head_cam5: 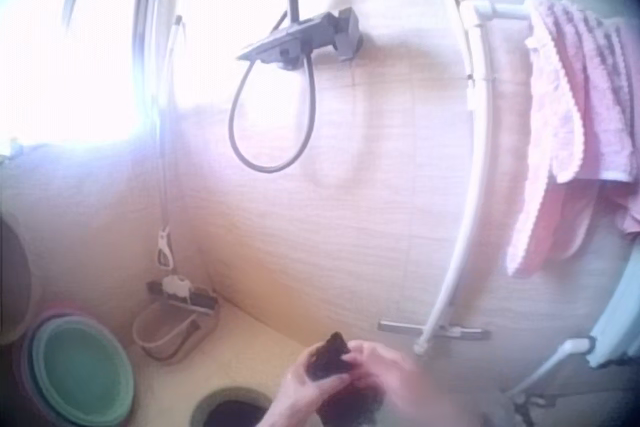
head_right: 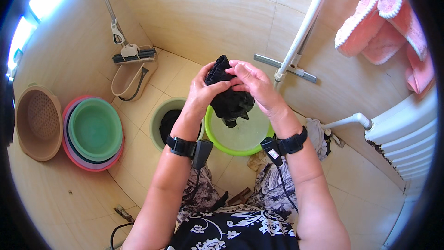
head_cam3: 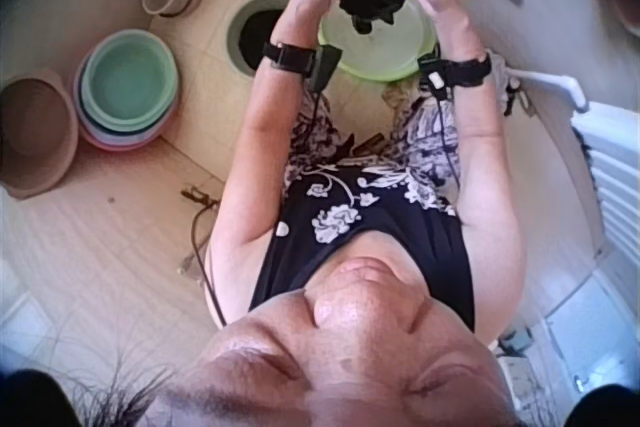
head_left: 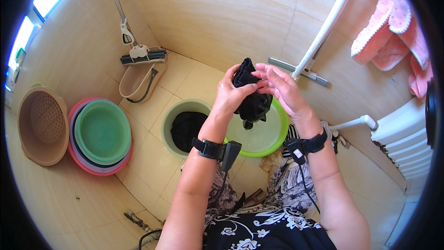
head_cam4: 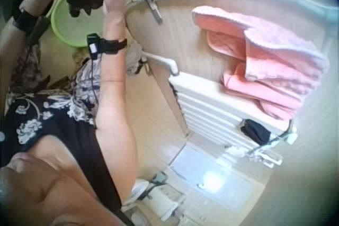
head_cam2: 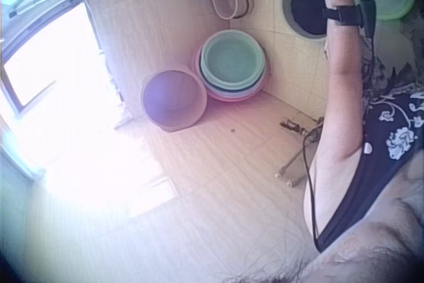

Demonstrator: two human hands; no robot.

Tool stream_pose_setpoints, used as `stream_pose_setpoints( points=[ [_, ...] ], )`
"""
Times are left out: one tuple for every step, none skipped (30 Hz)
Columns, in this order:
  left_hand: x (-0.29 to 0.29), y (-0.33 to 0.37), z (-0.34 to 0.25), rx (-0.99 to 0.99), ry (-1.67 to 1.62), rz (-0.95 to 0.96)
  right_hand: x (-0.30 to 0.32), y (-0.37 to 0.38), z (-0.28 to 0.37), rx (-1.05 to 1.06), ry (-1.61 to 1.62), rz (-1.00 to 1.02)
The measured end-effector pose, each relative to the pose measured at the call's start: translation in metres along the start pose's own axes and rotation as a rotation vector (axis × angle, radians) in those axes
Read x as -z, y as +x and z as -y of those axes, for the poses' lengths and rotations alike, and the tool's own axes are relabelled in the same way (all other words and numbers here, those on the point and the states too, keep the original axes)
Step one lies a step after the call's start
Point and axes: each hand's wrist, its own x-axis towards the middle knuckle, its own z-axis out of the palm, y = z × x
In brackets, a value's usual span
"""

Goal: The person washes dark garments and a white garment by hand in a green basin, scrubbing and wringing the items before placing them into another container.

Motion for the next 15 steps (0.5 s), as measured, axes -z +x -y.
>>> stream_pose_setpoints(
  points=[
    [0.001,0.003,0.0,0.035,-0.039,-0.003,0.006,0.0,0.0,0.082,-0.169,0.01],
    [0.001,0.006,-0.001,0.069,-0.079,-0.007,0.012,-0.001,0.0,0.165,-0.337,0.022],
    [0.0,0.009,-0.001,0.092,-0.155,-0.014,0.019,-0.001,-0.001,0.16,-0.339,0.022],
    [0.002,0.008,-0.003,0.098,-0.152,-0.023,0.026,-0.001,-0.006,0.169,-0.549,0.015],
    [0.001,0.01,-0.008,0.116,-0.211,0.006,0.035,0.0,-0.011,0.181,-0.771,0.0],
    [-0.001,0.012,-0.011,0.133,-0.271,0.036,0.046,0.0,-0.016,0.192,-0.993,-0.015],
    [0.001,0.013,-0.009,0.128,-0.264,0.047,0.043,0.003,-0.028,0.174,-0.878,0.012],
    [0.0,0.014,-0.009,0.126,-0.262,0.046,0.044,0.003,-0.032,0.176,-0.876,0.013],
    [-0.002,0.015,-0.009,0.115,-0.287,0.071,0.043,0.003,-0.036,0.19,-0.958,-0.007],
    [0.002,0.009,-0.01,0.119,-0.3,0.08,0.027,0.002,-0.039,0.194,-1.021,-0.014],
    [-0.001,0.01,-0.011,0.104,-0.33,0.105,0.017,0.007,-0.03,0.223,-0.901,0.031],
    [-0.005,0.011,-0.009,0.106,-0.333,0.107,0.018,0.01,-0.037,0.22,-0.903,0.029],
    [-0.013,0.013,-0.007,0.103,-0.395,0.117,0.026,0.012,-0.046,0.229,-0.822,0.058],
    [-0.016,0.015,-0.005,0.102,-0.446,0.115,0.026,0.015,-0.052,0.241,-0.728,0.098],
    [-0.019,0.017,0.0,0.101,-0.444,0.116,0.026,0.016,-0.056,0.243,-0.728,0.096]
  ],
)
